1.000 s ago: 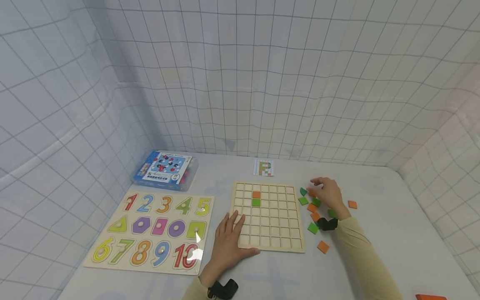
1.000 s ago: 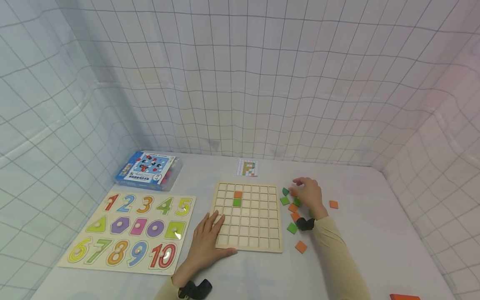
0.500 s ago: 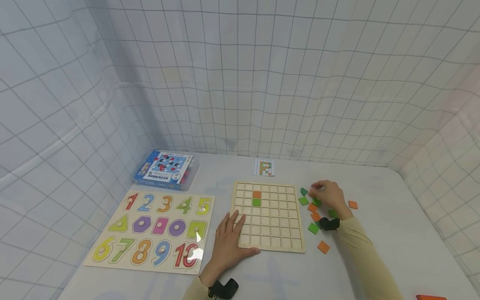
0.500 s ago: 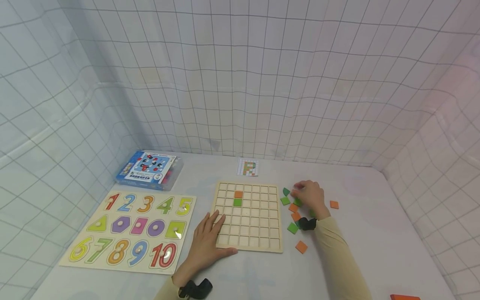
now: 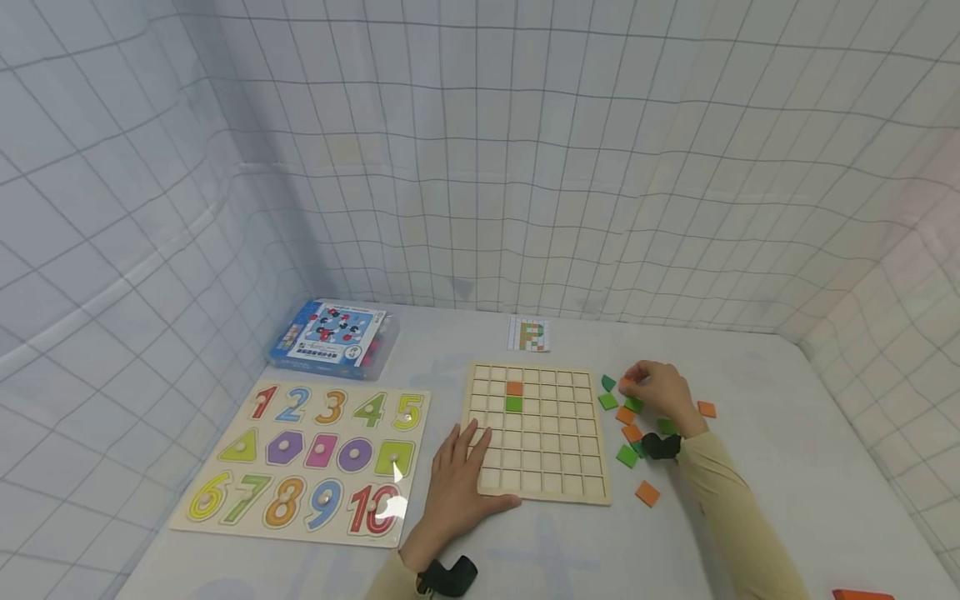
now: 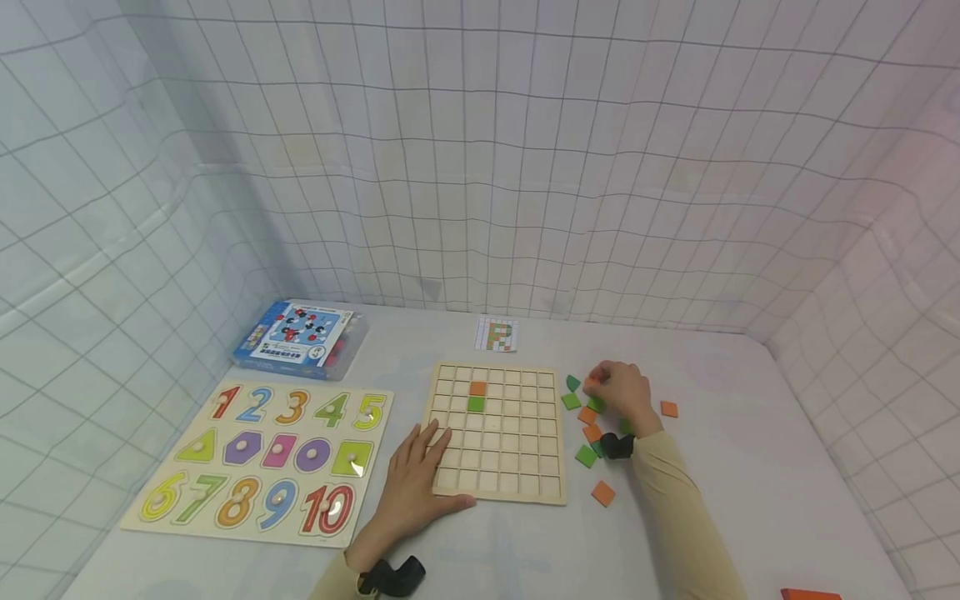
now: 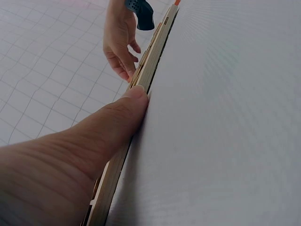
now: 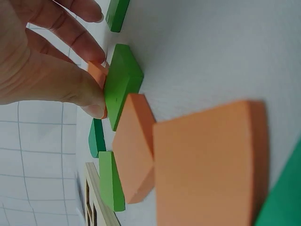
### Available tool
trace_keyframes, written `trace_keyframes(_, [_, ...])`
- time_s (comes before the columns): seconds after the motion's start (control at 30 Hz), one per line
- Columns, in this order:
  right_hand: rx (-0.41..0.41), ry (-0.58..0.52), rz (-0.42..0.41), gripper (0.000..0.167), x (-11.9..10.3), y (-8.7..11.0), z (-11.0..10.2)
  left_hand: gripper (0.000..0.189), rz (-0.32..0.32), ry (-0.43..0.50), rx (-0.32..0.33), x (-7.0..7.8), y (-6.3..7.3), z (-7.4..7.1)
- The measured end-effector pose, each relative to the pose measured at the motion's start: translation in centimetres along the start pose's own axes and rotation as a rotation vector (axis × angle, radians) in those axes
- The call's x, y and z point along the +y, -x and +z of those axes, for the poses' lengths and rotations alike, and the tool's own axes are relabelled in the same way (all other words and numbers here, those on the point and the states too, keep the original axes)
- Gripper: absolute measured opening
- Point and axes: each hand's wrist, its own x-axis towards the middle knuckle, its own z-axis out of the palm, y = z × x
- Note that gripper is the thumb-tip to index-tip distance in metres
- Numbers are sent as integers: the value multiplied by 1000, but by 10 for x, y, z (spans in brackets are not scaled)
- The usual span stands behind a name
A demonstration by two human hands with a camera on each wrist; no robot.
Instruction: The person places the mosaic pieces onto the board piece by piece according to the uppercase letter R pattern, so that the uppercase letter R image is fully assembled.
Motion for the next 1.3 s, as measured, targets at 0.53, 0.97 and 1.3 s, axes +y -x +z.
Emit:
trace_keyframes(0.53, [33, 18, -12, 21, -9, 7, 0, 102, -27, 7, -49, 0, 0, -1])
trace_keyframes(0.97, [129, -65, -272, 25, -40, 11, 24, 103, -29, 15, -42, 0, -1, -2])
trace_keyframes(1.3, [148, -107, -426, 21, -78, 15, 52, 104, -30, 11, -40, 1, 0, -2])
